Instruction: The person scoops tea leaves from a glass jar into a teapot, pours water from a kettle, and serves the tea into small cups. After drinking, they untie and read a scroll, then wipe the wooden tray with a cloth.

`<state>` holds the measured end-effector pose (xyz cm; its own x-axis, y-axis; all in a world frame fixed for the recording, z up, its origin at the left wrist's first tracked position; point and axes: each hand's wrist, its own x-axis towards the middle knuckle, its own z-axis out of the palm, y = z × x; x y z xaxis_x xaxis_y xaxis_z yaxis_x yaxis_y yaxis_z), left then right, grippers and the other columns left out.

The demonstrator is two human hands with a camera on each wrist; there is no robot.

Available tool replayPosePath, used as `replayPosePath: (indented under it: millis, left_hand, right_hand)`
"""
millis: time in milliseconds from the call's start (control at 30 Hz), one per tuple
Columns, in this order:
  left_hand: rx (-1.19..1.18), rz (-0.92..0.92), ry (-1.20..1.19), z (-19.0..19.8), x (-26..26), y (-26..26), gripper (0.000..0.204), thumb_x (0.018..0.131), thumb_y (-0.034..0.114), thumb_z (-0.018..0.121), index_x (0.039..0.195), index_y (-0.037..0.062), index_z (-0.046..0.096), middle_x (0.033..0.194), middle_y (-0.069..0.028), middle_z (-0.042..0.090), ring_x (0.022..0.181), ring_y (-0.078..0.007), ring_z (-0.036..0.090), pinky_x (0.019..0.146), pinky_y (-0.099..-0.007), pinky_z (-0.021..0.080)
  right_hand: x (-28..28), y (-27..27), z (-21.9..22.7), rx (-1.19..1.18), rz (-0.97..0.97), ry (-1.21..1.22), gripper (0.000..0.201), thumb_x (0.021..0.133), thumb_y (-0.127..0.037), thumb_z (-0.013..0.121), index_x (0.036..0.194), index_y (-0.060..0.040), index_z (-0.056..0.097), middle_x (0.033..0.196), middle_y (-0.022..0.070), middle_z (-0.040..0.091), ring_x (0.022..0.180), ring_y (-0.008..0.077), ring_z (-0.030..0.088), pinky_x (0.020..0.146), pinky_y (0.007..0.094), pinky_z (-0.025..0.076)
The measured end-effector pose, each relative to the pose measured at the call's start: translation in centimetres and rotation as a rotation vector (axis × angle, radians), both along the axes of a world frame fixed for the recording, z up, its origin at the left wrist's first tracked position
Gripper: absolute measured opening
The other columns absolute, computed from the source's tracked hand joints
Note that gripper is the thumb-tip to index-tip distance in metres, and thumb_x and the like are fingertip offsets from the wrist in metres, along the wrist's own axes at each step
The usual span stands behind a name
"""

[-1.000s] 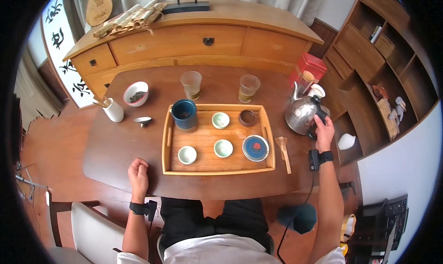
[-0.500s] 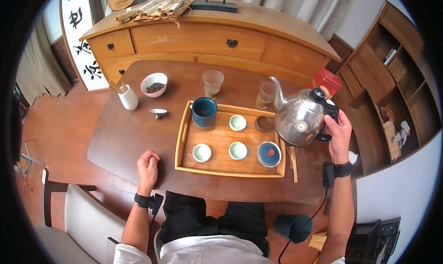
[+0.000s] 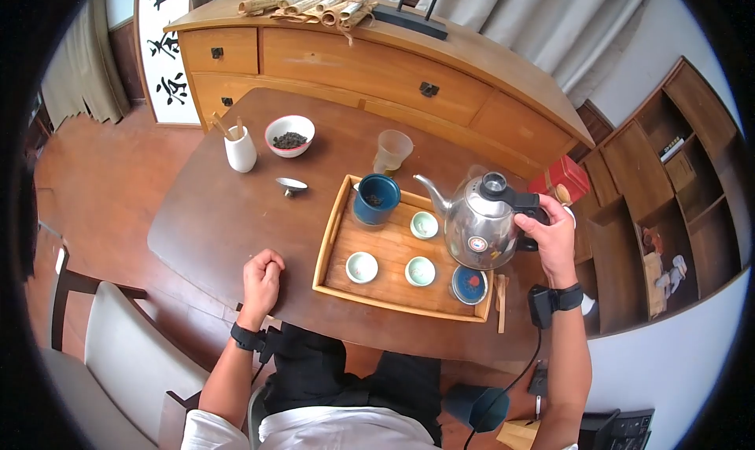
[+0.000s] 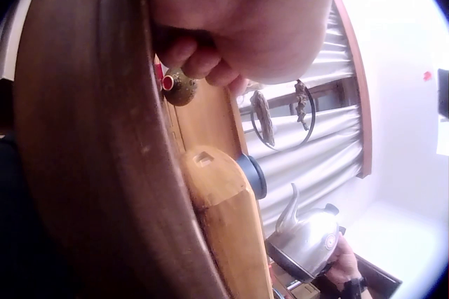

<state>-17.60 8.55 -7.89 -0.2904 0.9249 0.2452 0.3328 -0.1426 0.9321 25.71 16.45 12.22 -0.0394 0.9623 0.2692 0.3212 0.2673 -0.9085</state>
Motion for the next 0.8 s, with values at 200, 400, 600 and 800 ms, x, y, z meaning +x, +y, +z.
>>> replayPosePath:
  millis: [200,400,600,800]
  left_hand:
    - [0.002,-0.005,-0.007,0.0,-0.1,0.0,0.016,0.082,0.0,0.045,0.076,-0.0003,0.06,0.06,-0.0115,0.052,0.057,-0.0198,0.053,0.058,-0.0326,0.044]
    - [-0.02,0.0,-0.023,0.1,0.0,0.0,0.017,0.082,0.0,0.045,0.075,-0.0004,0.06,0.058,-0.0106,0.051,0.056,-0.0183,0.052,0.056,-0.0324,0.043]
    - [-0.015,0.001,-0.031,-0.1,0.0,0.0,0.016,0.082,-0.001,0.046,0.075,-0.0002,0.06,0.058,-0.01,0.051,0.056,-0.0172,0.052,0.056,-0.0319,0.043]
    - [-0.004,-0.001,-0.014,-0.3,-0.1,0.1,0.017,0.082,-0.001,0.045,0.075,-0.0002,0.061,0.058,-0.0098,0.052,0.055,-0.017,0.052,0.055,-0.0316,0.042]
  right_hand:
    - [-0.9,0.3,0.3,0.01,-0.015,-0.143,0.036,0.079,-0.006,0.08,0.111,0.0018,0.064,0.097,0.0021,0.069,0.084,0.0077,0.064,0.078,0.0229,0.052]
    - [-1.5,0.4,1.1,0.032,-0.029,-0.259,0.035,0.077,-0.008,0.082,0.107,0.0018,0.067,0.093,0.0021,0.07,0.081,0.0073,0.064,0.075,0.0231,0.053]
    - [-2.2,0.4,2.5,0.019,-0.01,-0.323,0.035,0.077,-0.008,0.082,0.107,0.0018,0.067,0.09,0.0025,0.07,0.078,0.0078,0.065,0.072,0.0236,0.053]
    - [-1.9,0.4,3.0,-0.01,-0.028,-0.29,0.036,0.076,-0.008,0.083,0.107,0.0022,0.067,0.09,0.003,0.07,0.078,0.0084,0.066,0.071,0.0235,0.054]
